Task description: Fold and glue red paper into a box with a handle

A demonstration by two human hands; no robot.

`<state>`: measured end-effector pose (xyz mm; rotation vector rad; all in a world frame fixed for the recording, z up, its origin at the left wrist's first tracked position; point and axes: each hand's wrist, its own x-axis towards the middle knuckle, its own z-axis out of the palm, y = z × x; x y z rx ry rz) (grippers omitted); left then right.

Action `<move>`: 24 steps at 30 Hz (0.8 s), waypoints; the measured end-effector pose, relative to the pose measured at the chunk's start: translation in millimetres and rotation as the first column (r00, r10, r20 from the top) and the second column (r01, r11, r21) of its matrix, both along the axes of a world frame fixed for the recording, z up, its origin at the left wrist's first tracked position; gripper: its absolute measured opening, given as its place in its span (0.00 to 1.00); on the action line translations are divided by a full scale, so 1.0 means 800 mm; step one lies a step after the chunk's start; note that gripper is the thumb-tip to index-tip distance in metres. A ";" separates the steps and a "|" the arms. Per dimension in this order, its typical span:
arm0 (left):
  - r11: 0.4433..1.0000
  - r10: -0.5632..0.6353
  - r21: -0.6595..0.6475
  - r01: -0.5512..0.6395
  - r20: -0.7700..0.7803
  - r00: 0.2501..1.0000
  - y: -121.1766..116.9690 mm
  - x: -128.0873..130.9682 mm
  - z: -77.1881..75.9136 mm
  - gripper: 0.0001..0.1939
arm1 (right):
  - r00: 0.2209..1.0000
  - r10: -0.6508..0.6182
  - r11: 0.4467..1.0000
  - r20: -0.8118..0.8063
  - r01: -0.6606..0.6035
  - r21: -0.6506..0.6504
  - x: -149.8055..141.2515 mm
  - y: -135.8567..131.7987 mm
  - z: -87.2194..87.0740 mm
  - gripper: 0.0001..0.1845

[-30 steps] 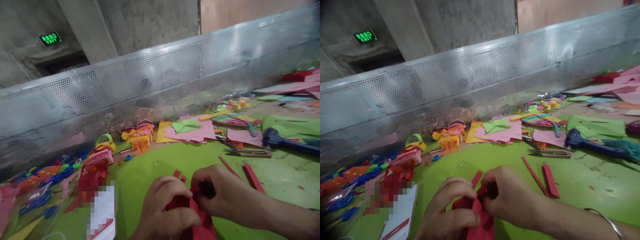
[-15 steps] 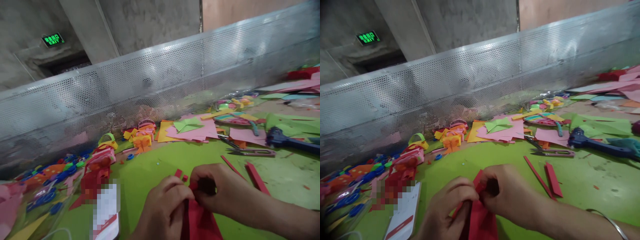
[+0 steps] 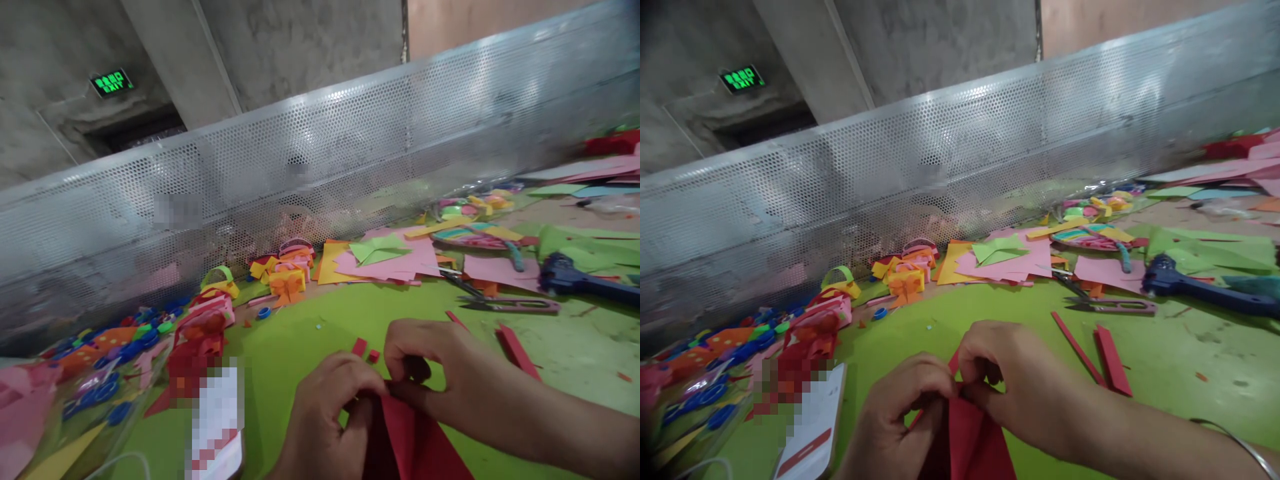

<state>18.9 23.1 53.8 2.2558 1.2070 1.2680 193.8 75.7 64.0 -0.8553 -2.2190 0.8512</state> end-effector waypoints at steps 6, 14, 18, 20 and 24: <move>0.999 0.014 -0.041 -0.012 0.049 0.999 -0.001 0.004 -0.002 0.12 | 0.991 0.123 0.992 0.051 -0.124 0.021 0.006 0.005 0.005 0.14; 0.987 0.066 -0.154 -0.050 0.103 0.992 -0.001 0.003 -0.007 0.13 | 0.948 0.316 0.943 0.036 -0.318 0.099 0.019 0.016 0.012 0.10; 0.989 0.090 -0.127 -0.079 0.087 0.992 0.000 0.002 -0.007 0.14 | 0.928 0.372 0.928 0.028 -0.373 0.027 0.024 0.020 0.021 0.13; 0.994 0.069 -0.090 -0.062 0.074 0.995 0.001 0.002 -0.006 0.14 | 0.926 0.378 0.925 -0.005 -0.378 -0.040 0.024 0.022 0.022 0.14; 0.998 -0.001 -0.057 0.004 0.038 0.999 0.002 0.004 -0.006 0.13 | 0.934 0.354 0.909 -0.051 -0.356 -0.216 0.022 0.027 0.014 0.09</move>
